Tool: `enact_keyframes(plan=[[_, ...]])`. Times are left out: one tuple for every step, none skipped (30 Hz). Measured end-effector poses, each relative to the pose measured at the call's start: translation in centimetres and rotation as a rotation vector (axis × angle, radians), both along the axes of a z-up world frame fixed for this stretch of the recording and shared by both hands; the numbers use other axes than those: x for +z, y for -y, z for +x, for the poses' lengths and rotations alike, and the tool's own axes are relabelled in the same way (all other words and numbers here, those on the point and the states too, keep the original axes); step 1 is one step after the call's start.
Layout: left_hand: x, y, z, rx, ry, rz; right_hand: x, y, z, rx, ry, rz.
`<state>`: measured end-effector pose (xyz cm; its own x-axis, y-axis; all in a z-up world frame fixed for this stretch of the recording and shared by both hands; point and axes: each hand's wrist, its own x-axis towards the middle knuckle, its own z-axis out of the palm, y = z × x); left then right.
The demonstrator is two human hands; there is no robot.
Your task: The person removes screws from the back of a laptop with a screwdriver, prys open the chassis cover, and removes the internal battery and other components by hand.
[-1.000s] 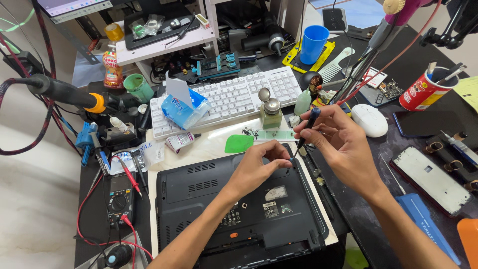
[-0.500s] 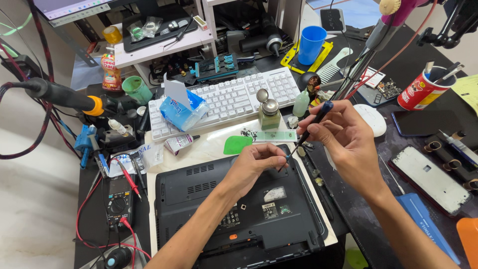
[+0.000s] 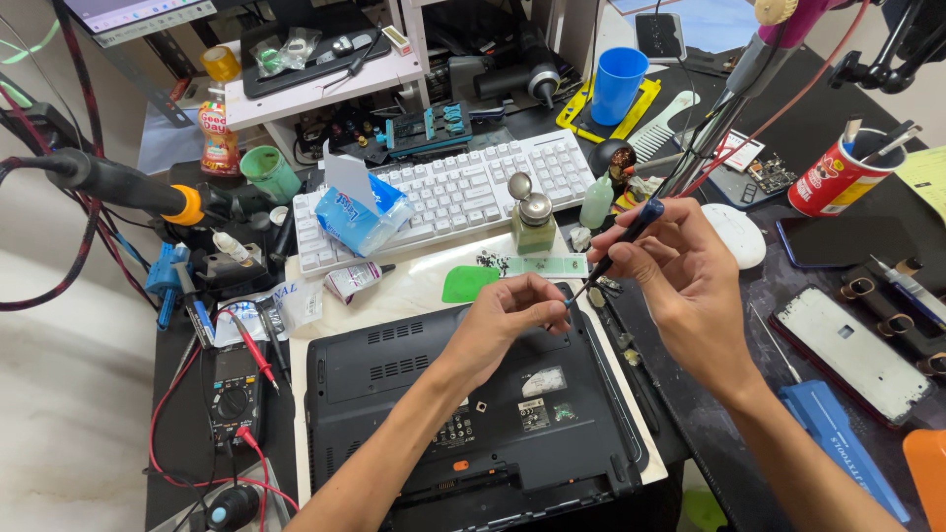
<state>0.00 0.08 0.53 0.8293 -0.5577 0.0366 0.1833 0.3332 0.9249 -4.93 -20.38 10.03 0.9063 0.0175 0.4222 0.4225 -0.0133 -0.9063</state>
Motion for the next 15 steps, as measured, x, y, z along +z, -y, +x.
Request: enact_keyframes(plan=[[0.1,-0.1,0.0,0.006,0.023,0.027,-0.1,0.0,0.0,0.002,0.002,0.005],[0.1,-0.1,0.0,0.008,0.039,0.05,-0.2,0.0,0.0,0.003,-0.001,0.005],[0.1,-0.1,0.0,0.01,0.054,0.074,-0.2,-0.1,0.1,0.003,-0.003,0.006],[0.1,-0.1,0.0,0.013,0.071,0.097,-0.3,-0.1,0.1,0.005,-0.005,0.006],[0.0,0.0,0.0,0.009,0.09,0.076,-0.3,-0.2,0.2,0.001,0.004,0.004],[-0.1,0.0,0.0,0.003,0.109,0.056,-0.3,-0.2,0.2,-0.005,0.012,0.003],[-0.2,0.0,0.0,-0.003,0.128,0.036,-0.4,-0.2,0.3,-0.011,0.019,0.002],[-0.2,0.0,0.0,0.004,0.129,0.046,-0.5,-0.3,0.3,-0.008,0.019,0.025],[-0.3,0.0,0.0,0.011,0.131,0.056,-0.6,-0.4,0.3,-0.005,0.019,0.048],[-0.3,0.0,0.1,0.017,0.132,0.066,-0.7,-0.4,0.3,-0.003,0.019,0.071],[-0.4,0.0,0.1,0.019,0.134,0.069,-0.9,-0.6,0.2,-0.003,0.024,0.062],[-0.3,-0.1,0.1,0.025,0.136,0.072,-1.0,-0.7,0.2,-0.001,0.028,0.052],[-0.3,-0.1,0.2,0.03,0.137,0.074,-1.1,-0.9,0.1,0.002,0.033,0.042],[-0.3,-0.2,0.2,0.033,0.144,0.077,-1.2,-1.1,0.0,0.01,0.04,0.035],[-0.3,-0.3,0.2,0.036,0.151,0.08,-1.3,-1.3,-0.2,0.017,0.047,0.028]])
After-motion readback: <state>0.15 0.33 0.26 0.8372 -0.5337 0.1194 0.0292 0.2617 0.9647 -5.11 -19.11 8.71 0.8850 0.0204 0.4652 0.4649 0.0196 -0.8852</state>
